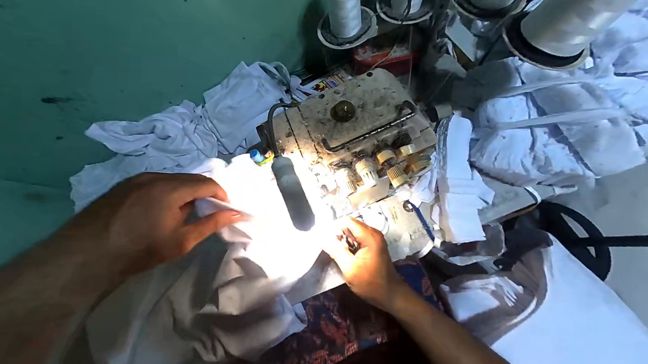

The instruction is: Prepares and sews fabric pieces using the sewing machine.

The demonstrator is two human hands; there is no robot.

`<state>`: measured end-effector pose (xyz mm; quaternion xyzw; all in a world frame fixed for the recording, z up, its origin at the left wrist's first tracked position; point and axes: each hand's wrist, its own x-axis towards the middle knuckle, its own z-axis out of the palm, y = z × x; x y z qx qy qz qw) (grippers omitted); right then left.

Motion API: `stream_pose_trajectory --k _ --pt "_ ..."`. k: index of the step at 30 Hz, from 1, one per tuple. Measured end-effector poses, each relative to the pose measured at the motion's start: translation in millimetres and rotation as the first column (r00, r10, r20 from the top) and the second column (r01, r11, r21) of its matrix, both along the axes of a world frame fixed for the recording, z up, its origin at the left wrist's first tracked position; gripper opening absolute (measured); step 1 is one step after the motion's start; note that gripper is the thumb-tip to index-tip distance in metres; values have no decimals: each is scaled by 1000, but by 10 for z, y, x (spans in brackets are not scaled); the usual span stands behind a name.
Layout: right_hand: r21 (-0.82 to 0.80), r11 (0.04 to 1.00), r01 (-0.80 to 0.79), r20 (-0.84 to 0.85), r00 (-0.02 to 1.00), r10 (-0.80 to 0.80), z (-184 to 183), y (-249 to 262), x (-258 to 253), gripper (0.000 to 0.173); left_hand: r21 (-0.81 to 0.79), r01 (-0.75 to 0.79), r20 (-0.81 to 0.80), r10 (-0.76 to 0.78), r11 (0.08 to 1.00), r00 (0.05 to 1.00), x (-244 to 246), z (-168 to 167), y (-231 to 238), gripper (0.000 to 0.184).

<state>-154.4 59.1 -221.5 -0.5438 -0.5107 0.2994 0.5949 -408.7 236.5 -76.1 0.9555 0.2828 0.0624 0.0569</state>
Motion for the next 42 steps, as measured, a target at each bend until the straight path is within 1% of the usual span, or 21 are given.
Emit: stream_pose_trajectory --k 2,4,6,8,10,11,13,16,18,19,21,23,25,27,30,32,34,36,40,42 --pt "-25 1000 -9 2 1000 9 22 57 11 18 -26 3 32 -2 1000 999 -101 171 -59 32" --pt "-50 998 -42 29 999 44 52 74 38 19 -48 12 28 -10 999 1000 -34 407 -338 33" --pt "-53 998 -47 53 997 49 88 76 66 18 -94 15 -12 -16 995 1000 -22 550 -639 33" --pt "-9 1000 -7 103 995 8 146 70 83 17 -125 -1 -25 -2 992 1000 -107 601 -881 33" --pt "40 999 14 177 984 -21 240 51 115 23 -108 -41 -27 39 993 999 -184 674 -1101 35" --pt "64 998 7 207 978 -20 295 49 129 24 -86 -69 -22 67 994 998 -212 709 -1205 37" --pt "91 994 -55 260 965 29 413 54 149 21 -38 -100 -6 100 994 995 -252 764 -1381 37" --pt "60 973 -221 325 926 191 625 71 118 29 26 -71 -31 72 997 997 -240 821 -1558 33" --pt "38 941 -337 357 884 302 753 85 70 34 43 -40 -55 43 998 998 -241 832 -1597 32" --pt "42 922 -386 367 864 345 786 95 44 34 53 -29 -52 31 998 998 -236 827 -1600 32" --pt "79 896 -437 375 846 380 795 91 2 28 65 -5 -15 6 998 1000 -214 803 -1586 31" --pt "110 906 -409 381 859 342 744 8 20 24 71 20 39 -23 997 999 -171 745 -1533 29" --pt "118 935 -335 365 890 272 614 -155 85 25 105 11 87 -20 994 996 -48 610 -1452 30" --pt "94 966 -241 358 913 193 425 -354 153 28 139 -9 98 -5 990 995 186 391 -1375 42" --pt "22 991 -135 342 932 120 101 -641 157 30 145 -20 -6 21 989 1000 502 -103 -1261 66" --pt "-3 994 -109 322 941 104 -66 -782 134 26 184 -17 -85 33 983 996 601 -436 -1157 76" --pt "-2 995 -100 308 946 96 -147 -839 130 24 227 -33 -116 60 973 991 587 -615 -1031 80" --pt "3 996 -92 295 952 87 -152 -805 139 25 219 -83 -124 112 972 986 529 -622 -905 75" --pt "23 996 -81 261 963 72 -114 -519 124 27 131 -160 -133 177 979 975 416 -484 -592 54" --pt "49 996 -69 224 973 56 -85 -325 99 25 87 -166 -135 176 982 975 290 -386 -371 56"
